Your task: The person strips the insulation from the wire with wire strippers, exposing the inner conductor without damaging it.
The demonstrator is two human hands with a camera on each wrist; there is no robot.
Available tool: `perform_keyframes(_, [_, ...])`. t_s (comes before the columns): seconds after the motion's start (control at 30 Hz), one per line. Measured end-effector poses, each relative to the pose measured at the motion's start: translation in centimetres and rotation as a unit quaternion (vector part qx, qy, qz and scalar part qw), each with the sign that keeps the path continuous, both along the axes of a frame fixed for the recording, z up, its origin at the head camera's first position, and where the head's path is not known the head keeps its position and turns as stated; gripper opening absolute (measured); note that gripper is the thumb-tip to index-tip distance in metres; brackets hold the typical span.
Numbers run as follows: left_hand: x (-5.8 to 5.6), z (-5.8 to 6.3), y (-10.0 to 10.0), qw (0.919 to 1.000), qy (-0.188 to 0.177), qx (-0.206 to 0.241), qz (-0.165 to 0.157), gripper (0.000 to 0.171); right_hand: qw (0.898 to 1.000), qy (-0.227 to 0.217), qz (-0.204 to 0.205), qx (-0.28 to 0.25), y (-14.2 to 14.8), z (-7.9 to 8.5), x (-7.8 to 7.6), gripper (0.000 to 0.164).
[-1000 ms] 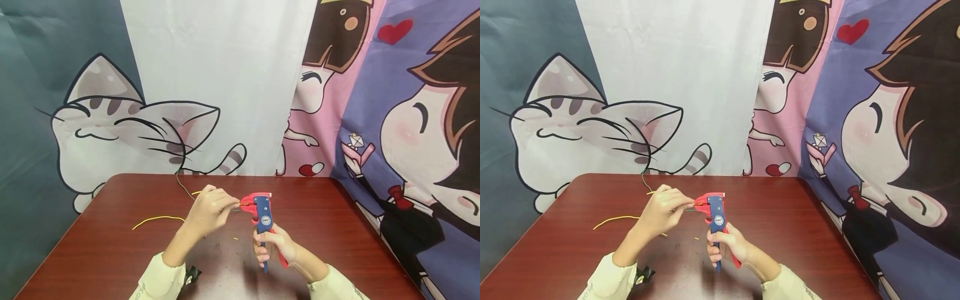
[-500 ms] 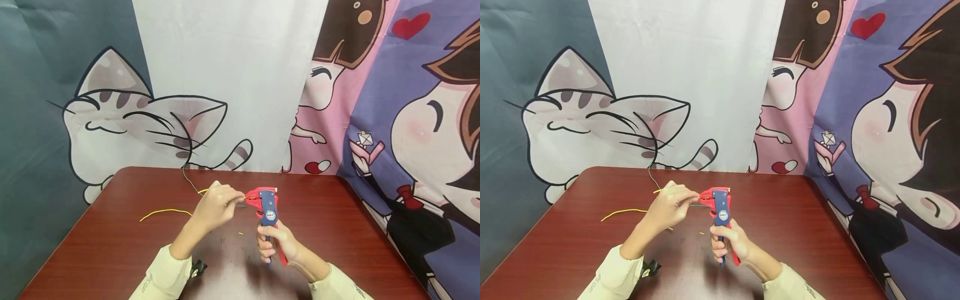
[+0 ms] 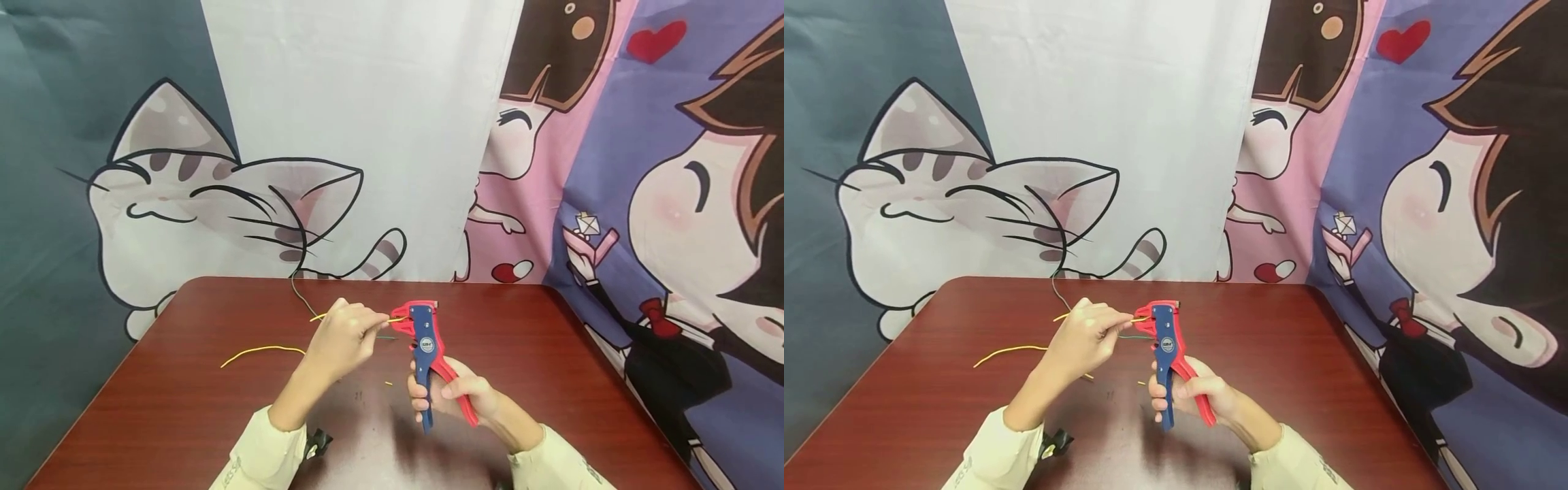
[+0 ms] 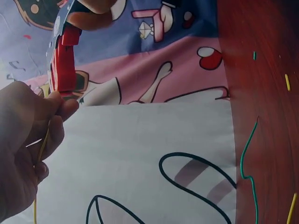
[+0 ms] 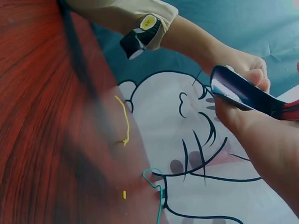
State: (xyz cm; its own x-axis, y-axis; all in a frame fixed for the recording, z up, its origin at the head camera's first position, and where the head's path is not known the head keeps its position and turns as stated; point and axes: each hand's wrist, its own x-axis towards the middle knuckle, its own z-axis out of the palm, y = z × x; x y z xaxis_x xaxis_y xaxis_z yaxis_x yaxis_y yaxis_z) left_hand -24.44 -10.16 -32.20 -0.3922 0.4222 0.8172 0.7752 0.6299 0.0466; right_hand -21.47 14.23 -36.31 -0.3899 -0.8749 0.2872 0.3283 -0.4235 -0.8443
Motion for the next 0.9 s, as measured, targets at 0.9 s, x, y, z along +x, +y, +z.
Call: perform_keyframes(0.9, [0.2,-0.5,0.3,0.9996,0.012,0.003,0.026,0.009,0.988,-0.01,-0.136,0.071,-0.5,0.7,0.6,0.025])
